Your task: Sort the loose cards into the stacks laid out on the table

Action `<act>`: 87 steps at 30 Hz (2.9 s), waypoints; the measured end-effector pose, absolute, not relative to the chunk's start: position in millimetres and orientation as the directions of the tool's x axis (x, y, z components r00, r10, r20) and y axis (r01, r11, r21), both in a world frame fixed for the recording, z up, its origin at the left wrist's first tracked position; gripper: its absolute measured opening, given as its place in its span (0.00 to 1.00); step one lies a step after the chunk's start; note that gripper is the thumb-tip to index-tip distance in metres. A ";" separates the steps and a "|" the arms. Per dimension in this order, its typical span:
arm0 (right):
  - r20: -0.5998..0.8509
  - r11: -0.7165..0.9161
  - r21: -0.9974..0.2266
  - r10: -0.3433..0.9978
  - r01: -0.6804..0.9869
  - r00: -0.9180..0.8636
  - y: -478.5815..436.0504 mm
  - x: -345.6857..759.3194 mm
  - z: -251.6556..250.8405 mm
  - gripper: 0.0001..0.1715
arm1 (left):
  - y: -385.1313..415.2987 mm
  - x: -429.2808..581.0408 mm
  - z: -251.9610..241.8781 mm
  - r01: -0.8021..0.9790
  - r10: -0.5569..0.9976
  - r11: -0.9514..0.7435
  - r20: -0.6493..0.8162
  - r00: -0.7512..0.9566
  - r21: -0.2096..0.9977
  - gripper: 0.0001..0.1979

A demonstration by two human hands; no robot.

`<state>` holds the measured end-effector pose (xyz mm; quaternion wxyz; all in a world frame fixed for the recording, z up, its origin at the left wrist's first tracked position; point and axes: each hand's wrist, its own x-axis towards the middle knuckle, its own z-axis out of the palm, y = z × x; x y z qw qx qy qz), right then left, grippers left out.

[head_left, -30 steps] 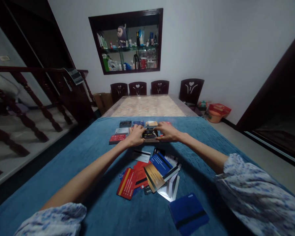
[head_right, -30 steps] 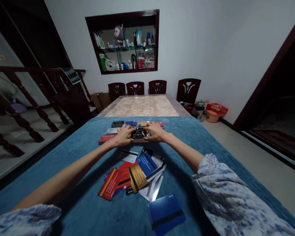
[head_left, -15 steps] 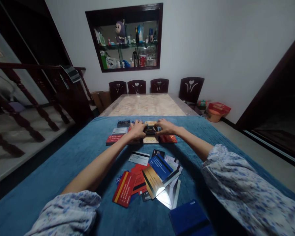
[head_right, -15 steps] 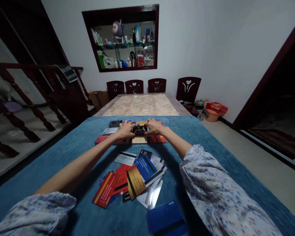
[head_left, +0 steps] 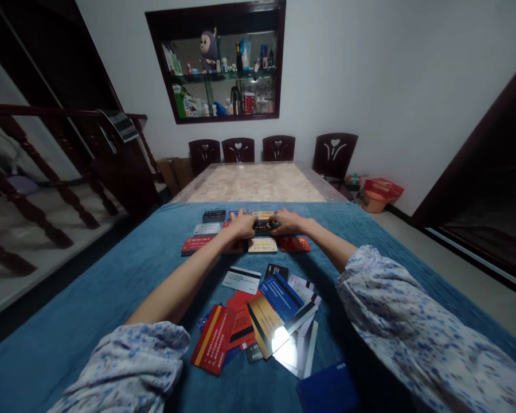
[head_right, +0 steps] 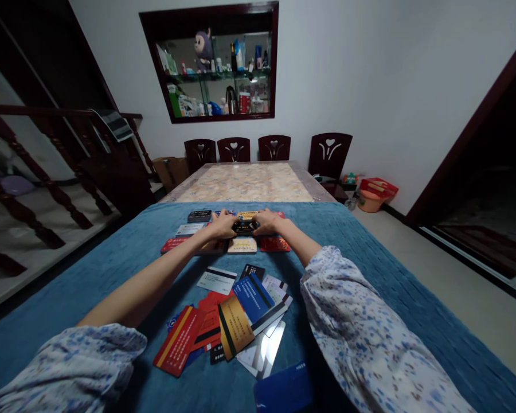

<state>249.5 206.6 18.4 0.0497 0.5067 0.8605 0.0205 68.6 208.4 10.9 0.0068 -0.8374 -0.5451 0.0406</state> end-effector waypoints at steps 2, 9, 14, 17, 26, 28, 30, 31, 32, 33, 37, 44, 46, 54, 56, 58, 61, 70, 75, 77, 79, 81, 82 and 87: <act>-0.063 0.488 0.083 0.873 0.869 -0.484 208.2 249.0 17.3 0.20 | 210.4 68.6 9.1 0.913 0.914 -0.404 -0.069 0.400 -0.054 0.25; -0.101 0.494 0.077 0.868 0.866 -0.486 214.5 247.3 14.5 0.21 | 214.3 67.9 4.9 0.914 0.913 -0.404 -0.085 0.400 -0.039 0.24; -0.137 0.483 0.071 0.871 0.873 -0.471 220.9 244.8 13.6 0.23 | 217.1 66.4 6.7 0.903 0.900 -0.428 -0.108 0.423 -0.034 0.24; -0.159 0.476 0.071 0.873 0.876 -0.461 224.9 241.3 12.7 0.24 | 218.9 66.2 8.2 0.899 0.895 -0.436 -0.126 0.428 -0.038 0.22; -0.217 0.446 0.061 0.879 0.893 -0.424 225.2 234.9 14.5 0.21 | 219.1 66.6 9.4 0.881 0.879 -0.468 -0.144 0.455 -0.067 0.23; -0.229 0.444 0.055 0.878 0.894 -0.421 223.0 234.1 16.9 0.21 | 218.5 66.7 9.0 0.879 0.877 -0.472 -0.138 0.459 -0.074 0.24; -0.231 0.437 0.057 0.881 0.898 -0.414 220.7 233.5 19.1 0.23 | 217.8 66.7 8.7 0.878 0.878 -0.472 -0.133 0.460 -0.078 0.24; -0.228 0.433 0.060 0.883 0.899 -0.410 219.6 233.4 20.0 0.24 | 217.2 66.5 8.8 0.878 0.879 -0.471 -0.130 0.460 -0.080 0.25; -0.225 0.430 0.063 0.885 0.901 -0.407 218.6 233.4 20.7 0.25 | 216.4 66.3 9.0 0.878 0.878 -0.473 -0.126 0.461 -0.081 0.25; -0.221 0.429 0.066 0.887 0.901 -0.406 217.8 233.5 21.3 0.26 | 215.4 66.0 9.5 0.876 0.877 -0.475 -0.123 0.464 -0.083 0.25; -0.207 0.425 0.081 0.892 0.902 -0.402 216.5 234.9 21.3 0.27 | 209.8 64.6 12.1 0.860 0.870 -0.493 -0.097 0.484 -0.130 0.25; -0.163 0.428 0.131 0.899 0.894 -0.407 216.1 239.8 20.6 0.32 | 201.4 62.5 15.0 0.808 0.836 -0.541 -0.044 0.547 -0.232 0.24; -0.129 0.429 0.150 0.902 0.891 -0.412 214.5 242.6 21.2 0.34 | 198.1 61.4 16.6 0.803 0.827 -0.548 -0.011 0.561 -0.235 0.23; 0.020 0.466 0.157 0.880 0.871 -0.475 187.9 255.0 29.3 0.25 | 168.6 55.0 24.4 0.792 0.796 -0.573 0.087 0.599 -0.211 0.21; 0.046 0.484 0.147 0.868 0.863 -0.495 176.8 256.8 30.9 0.21 | 159.4 53.2 23.4 0.791 0.787 -0.578 0.121 0.605 -0.202 0.19; 0.066 0.512 0.135 0.849 0.848 -0.523 165.8 258.7 30.7 0.17 | 150.4 51.5 21.1 0.792 0.783 -0.578 0.142 0.606 -0.195 0.18; 0.086 0.562 0.114 0.816 0.820 -0.571 150.9 262.0 27.0 0.14 | 136.9 48.8 16.7 0.785 0.766 -0.597 0.170 0.619 -0.168 0.15; 0.152 0.656 0.022 0.743 0.754 -0.651 110.4 273.5 6.5 0.13 | 90.4 46.6 7.9 0.763 0.740 -0.640 0.192 0.645 -0.095 0.16; 0.189 0.666 -0.013 0.734 0.746 -0.652 86.3 281.2 -3.0 0.12 | 64.7 54.0 5.9 0.749 0.734 -0.660 0.160 0.660 -0.065 0.12; 0.188 0.676 -0.028 0.727 0.736 -0.661 76.9 283.3 -5.4 0.12 | 53.6 58.9 6.3 0.743 0.730 -0.666 0.145 0.668 -0.070 0.10; 0.200 0.696 -0.047 0.709 0.717 -0.676 68.8 284.4 -7.5 0.14 | 41.3 64.7 7.5 0.735 0.726 -0.672 0.117 0.678 -0.089 0.08; 0.214 0.717 -0.069 0.690 0.694 -0.691 62.8 285.1 -9.8 0.15 | 29.0 70.9 9.0 0.727 0.719 -0.680 0.104 0.687 -0.101 0.08; 0.218 0.723 -0.079 0.685 0.687 -0.695 60.9 285.6 -11.1 0.14 | 23.4 74.0 9.5 0.724 0.717 -0.683 0.097 0.690 -0.102 0.07; 0.215 0.718 -0.109 0.693 0.688 -0.689 61.2 291.6 -18.6 0.13 | 8.4 85.5 5.1 0.728 0.727 -0.678 0.048 0.685 -0.100 0.10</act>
